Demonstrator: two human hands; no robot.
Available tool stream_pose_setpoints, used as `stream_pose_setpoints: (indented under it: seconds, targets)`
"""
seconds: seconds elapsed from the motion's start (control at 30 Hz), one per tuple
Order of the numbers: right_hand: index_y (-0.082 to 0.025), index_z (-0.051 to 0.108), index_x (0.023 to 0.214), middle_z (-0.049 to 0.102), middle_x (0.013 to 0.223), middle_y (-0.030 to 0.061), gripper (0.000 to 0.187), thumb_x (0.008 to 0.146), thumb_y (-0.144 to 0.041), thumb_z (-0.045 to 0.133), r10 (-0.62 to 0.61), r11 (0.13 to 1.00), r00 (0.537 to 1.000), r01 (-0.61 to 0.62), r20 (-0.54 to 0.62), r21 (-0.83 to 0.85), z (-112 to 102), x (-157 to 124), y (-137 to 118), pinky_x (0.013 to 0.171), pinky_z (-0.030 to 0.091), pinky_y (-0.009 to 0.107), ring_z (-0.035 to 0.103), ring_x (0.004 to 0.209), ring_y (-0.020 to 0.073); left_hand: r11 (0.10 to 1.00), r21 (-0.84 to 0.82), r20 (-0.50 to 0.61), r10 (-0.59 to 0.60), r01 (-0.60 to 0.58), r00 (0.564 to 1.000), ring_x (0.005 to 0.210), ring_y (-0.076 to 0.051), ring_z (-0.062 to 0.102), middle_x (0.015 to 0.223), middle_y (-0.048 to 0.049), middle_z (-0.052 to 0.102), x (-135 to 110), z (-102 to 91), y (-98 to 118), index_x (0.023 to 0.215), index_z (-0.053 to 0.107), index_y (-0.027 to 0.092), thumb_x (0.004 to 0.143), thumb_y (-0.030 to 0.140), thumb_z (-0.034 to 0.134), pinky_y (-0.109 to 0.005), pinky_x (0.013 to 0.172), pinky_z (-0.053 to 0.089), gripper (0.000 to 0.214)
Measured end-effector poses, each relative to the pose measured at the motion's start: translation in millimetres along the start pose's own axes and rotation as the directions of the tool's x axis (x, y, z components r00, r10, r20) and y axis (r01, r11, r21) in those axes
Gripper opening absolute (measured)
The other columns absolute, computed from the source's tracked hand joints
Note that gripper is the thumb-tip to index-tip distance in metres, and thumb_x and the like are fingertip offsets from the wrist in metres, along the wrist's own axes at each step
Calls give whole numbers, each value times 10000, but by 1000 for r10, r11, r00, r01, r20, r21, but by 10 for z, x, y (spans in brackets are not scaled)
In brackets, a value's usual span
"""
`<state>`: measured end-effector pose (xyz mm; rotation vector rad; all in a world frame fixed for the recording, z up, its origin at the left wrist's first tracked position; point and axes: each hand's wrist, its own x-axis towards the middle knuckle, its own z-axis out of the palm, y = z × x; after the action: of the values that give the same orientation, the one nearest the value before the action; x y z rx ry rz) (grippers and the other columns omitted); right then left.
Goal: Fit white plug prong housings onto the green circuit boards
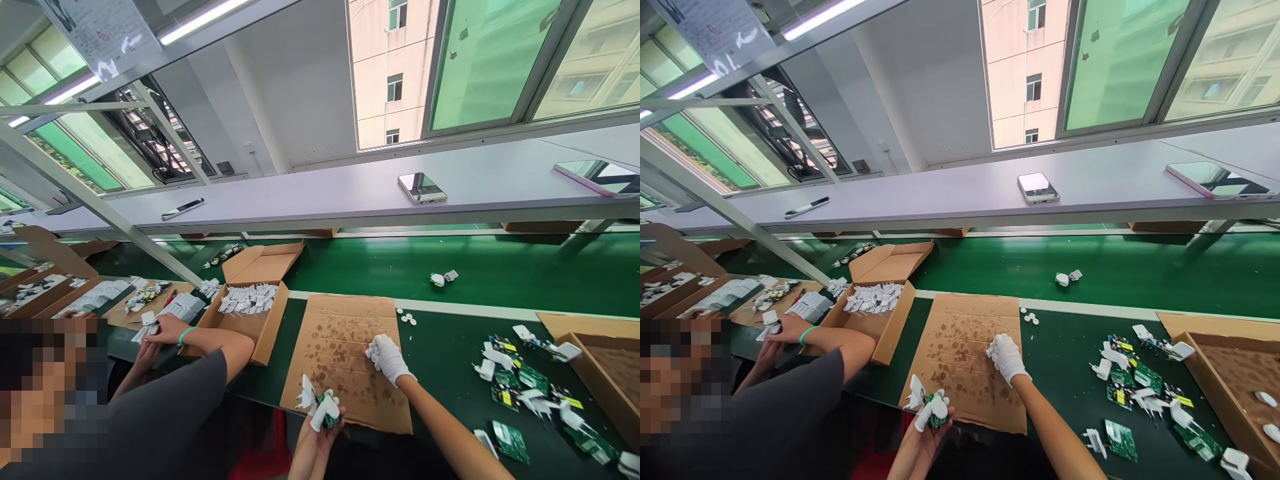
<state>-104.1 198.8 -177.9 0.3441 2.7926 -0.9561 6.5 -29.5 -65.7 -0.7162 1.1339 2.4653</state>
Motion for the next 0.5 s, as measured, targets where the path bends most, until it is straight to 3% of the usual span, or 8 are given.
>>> stream_pose_setpoints:
  seconds: [0.07,0.23,0.37,0.5]
  targets:
    - [-143,621,859,653,937,84,50,847,-169,579,-30,999,999,31,-19,34,-20,-60,5,853,433,346,588,904,204,1000,-2,23,29,-29,999,856,-263,744,940,-74,794,-1,2,-6,877,770,174,583,258,888,-303,729,619,327]
    - [-191,572,735,666,894,98,121,833,-150,515,-51,973,996,67,-75,221,-21,-197,44,880,429,340,613,924,232,1000,-26,76,3,-1,997,875,-259,746,960,-98,792,-37,5,-9,887,783,174,693,250,823,-302,760,624,213]
    - [-207,503,774,642,714,30,125,811,-148,399,27,882,998,4,-59,472,28,-217,94,643,496,286,607,571,151,997,-57,112,-41,48,993,870,-238,744,991,-127,784,-48,11,4,944,779,159,792,238,736,-296,772,624,177]
    - [-219,471,776,557,544,-26,78,759,-270,415,92,745,995,-52,-24,666,33,-174,158,512,482,273,559,468,151,993,-75,98,-82,90,992,848,-224,744,971,-118,788,-60,44,16,922,783,161,839,204,675,-299,771,623,142]
